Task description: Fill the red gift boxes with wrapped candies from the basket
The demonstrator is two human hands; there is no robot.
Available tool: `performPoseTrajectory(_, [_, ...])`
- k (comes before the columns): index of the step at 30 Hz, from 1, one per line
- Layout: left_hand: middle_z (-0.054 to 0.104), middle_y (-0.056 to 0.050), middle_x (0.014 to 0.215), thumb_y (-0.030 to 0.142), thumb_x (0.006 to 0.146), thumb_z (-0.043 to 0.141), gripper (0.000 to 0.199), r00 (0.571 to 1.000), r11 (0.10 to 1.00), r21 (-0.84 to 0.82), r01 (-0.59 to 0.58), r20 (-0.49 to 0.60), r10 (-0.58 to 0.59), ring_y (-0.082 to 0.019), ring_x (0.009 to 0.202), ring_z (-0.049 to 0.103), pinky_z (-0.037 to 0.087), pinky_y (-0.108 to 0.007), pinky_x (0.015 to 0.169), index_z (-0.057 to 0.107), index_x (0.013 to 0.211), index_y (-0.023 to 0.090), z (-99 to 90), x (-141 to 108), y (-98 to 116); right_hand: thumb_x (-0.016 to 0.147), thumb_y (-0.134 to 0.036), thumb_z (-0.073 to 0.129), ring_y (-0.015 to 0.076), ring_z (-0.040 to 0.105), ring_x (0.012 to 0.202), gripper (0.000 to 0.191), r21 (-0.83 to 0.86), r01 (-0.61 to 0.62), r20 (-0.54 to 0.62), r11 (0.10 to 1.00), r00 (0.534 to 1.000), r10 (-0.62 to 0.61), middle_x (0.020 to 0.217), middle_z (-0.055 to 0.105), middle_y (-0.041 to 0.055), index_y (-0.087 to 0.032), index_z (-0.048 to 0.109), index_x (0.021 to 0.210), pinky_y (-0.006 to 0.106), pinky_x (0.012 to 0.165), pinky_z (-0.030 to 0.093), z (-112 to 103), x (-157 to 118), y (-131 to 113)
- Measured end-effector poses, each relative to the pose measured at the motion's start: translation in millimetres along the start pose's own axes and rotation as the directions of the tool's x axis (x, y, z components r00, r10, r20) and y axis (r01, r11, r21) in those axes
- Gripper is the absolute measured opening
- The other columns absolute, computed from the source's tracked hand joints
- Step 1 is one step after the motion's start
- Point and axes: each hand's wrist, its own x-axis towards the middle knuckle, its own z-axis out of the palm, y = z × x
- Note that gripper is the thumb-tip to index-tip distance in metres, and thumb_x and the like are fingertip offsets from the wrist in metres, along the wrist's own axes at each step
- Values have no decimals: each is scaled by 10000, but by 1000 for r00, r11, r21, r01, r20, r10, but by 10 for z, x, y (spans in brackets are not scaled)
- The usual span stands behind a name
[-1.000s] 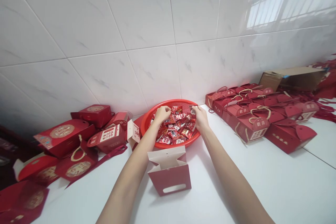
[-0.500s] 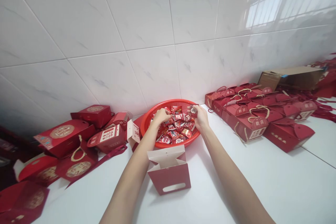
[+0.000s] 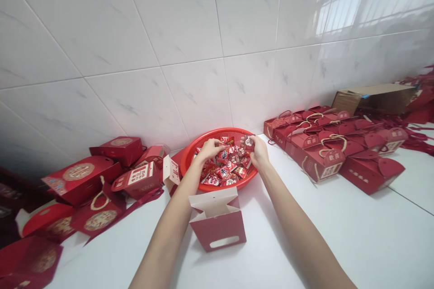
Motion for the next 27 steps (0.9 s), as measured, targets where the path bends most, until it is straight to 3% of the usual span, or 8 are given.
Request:
performPoseTrajectory(4, [496, 58, 523, 426, 755, 716, 288, 993, 982, -152, -110, -63, 101, -98, 442, 453, 345, -235, 453, 574, 688, 184, 30, -28, 148, 608, -169, 608, 109, 555, 535, 101, -12, 1, 23, 1000, 1000, -1, 549, 606, -58, -209, 523, 571, 221, 531, 464, -3, 5, 8])
performPoseTrajectory(14, [613, 9, 711, 525, 736, 710, 371, 975, 916, -334, -223, -92, 204, -127, 563, 590, 481, -245, 541, 577, 764, 181, 107, 7, 101, 553, -245, 707, 113, 486, 520, 176, -145, -92, 193, 985, 974, 119, 566, 530, -63, -213, 537, 586, 219, 410, 368, 3, -91, -41])
performPoseTrajectory(18, [667, -21, 767, 515, 791, 673, 350, 977, 924, -318, -212, -74, 199, -153, 639, 649, 527, -267, 620, 615, 814, 171, 127, 36, 85, 542, -252, 752, 111, 489, 531, 208, -169, -99, 233, 981, 963, 137, 577, 543, -60, -205, 558, 601, 219, 425, 390, 4, -113, -43])
performPoseTrajectory(22, [701, -49, 828, 454, 897, 515, 310, 986, 953, -254, -165, -68, 152, -167, 710, 672, 531, -284, 686, 644, 868, 173, 116, 93, 39, 562, -252, 741, 100, 469, 493, 208, -140, -78, 177, 987, 979, 103, 557, 537, -77, -210, 543, 612, 215, 406, 380, 0, -88, -36])
performPoseTrajectory(24, [696, -44, 774, 362, 875, 531, 240, 992, 978, -174, -118, -66, 108, -173, 711, 660, 509, -279, 690, 653, 788, 175, 101, 120, -19, 590, -247, 718, 98, 468, 474, 208, -114, -64, 132, 991, 988, 79, 543, 535, -85, -216, 514, 611, 213, 402, 373, -2, -67, -36])
performPoseTrajectory(27, [637, -11, 602, 175, 735, 615, 133, 999, 999, -10, -32, -36, 31, -181, 658, 619, 455, -272, 653, 632, 603, 188, 87, 128, -127, 619, -233, 689, 109, 491, 464, 195, -86, -52, 80, 995, 995, 59, 519, 532, -85, -223, 495, 616, 221, 408, 383, -6, -42, -39])
